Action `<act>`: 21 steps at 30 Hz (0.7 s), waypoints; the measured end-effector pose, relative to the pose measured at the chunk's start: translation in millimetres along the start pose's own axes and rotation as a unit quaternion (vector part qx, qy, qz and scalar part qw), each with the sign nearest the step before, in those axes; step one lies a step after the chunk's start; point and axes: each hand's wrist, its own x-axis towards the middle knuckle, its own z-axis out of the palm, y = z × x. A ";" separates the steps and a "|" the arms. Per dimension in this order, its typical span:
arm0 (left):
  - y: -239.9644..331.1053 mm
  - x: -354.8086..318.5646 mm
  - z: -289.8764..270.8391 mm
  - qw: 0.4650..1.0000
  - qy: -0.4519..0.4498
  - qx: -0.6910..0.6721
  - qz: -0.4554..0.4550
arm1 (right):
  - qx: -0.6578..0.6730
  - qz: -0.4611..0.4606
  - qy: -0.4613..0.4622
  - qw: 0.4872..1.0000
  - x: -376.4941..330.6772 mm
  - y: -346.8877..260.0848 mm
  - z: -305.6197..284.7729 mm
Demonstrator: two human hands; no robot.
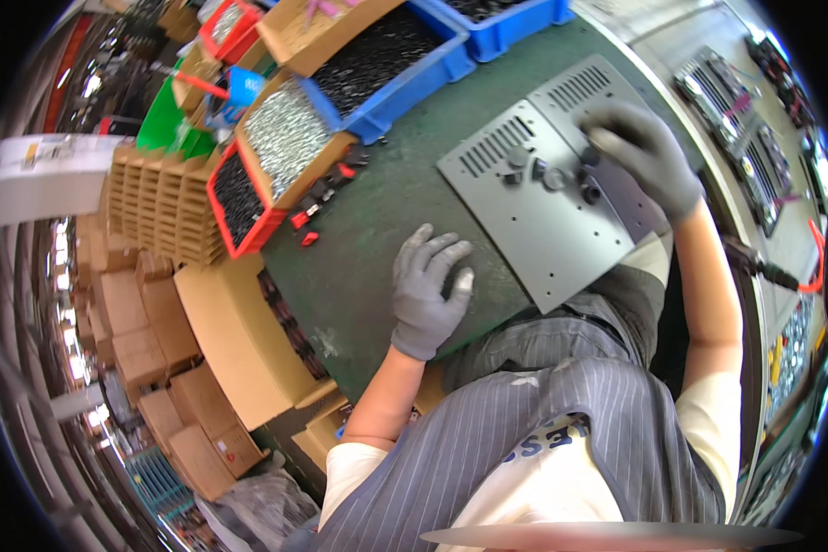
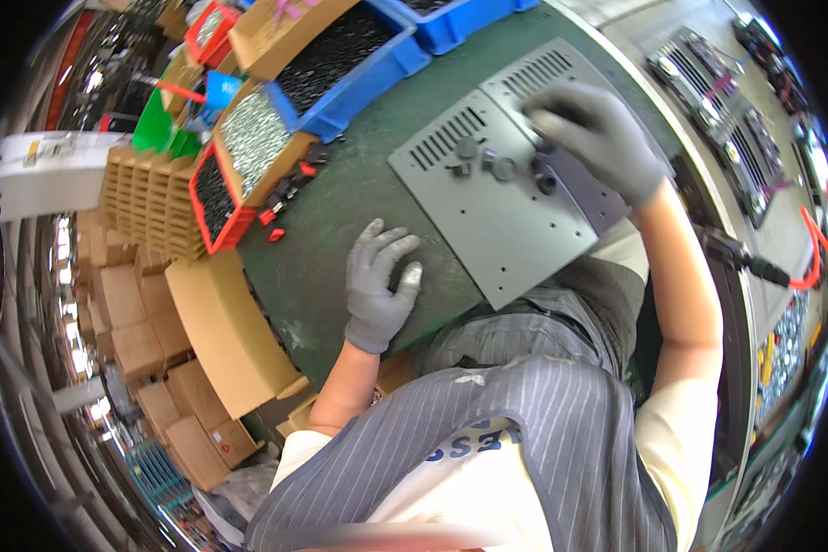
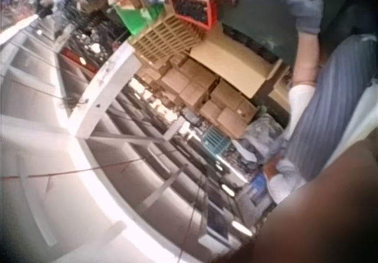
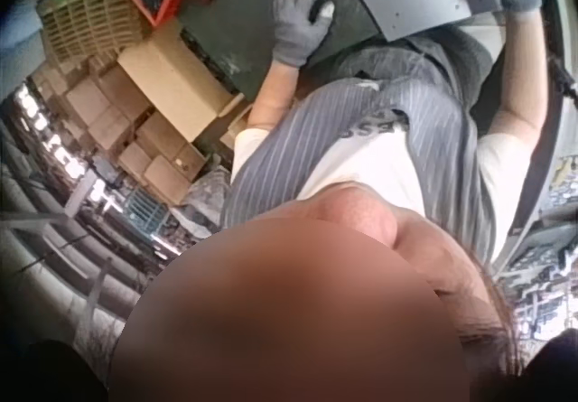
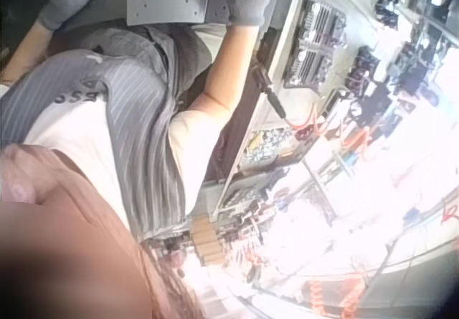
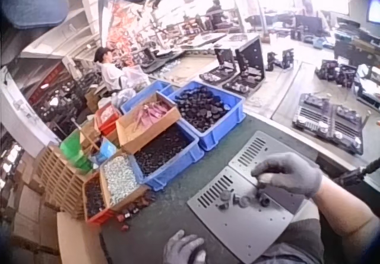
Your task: The recorder uses an air screwdriver to attach a cooling fan and small components to a metal electronics enclosure or power supply unit.
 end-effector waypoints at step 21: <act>-184.5 184.4 -98.4 0.928 -0.222 0.215 -0.210 | 0.043 0.198 0.292 0.935 -270.5 126.4 -112.5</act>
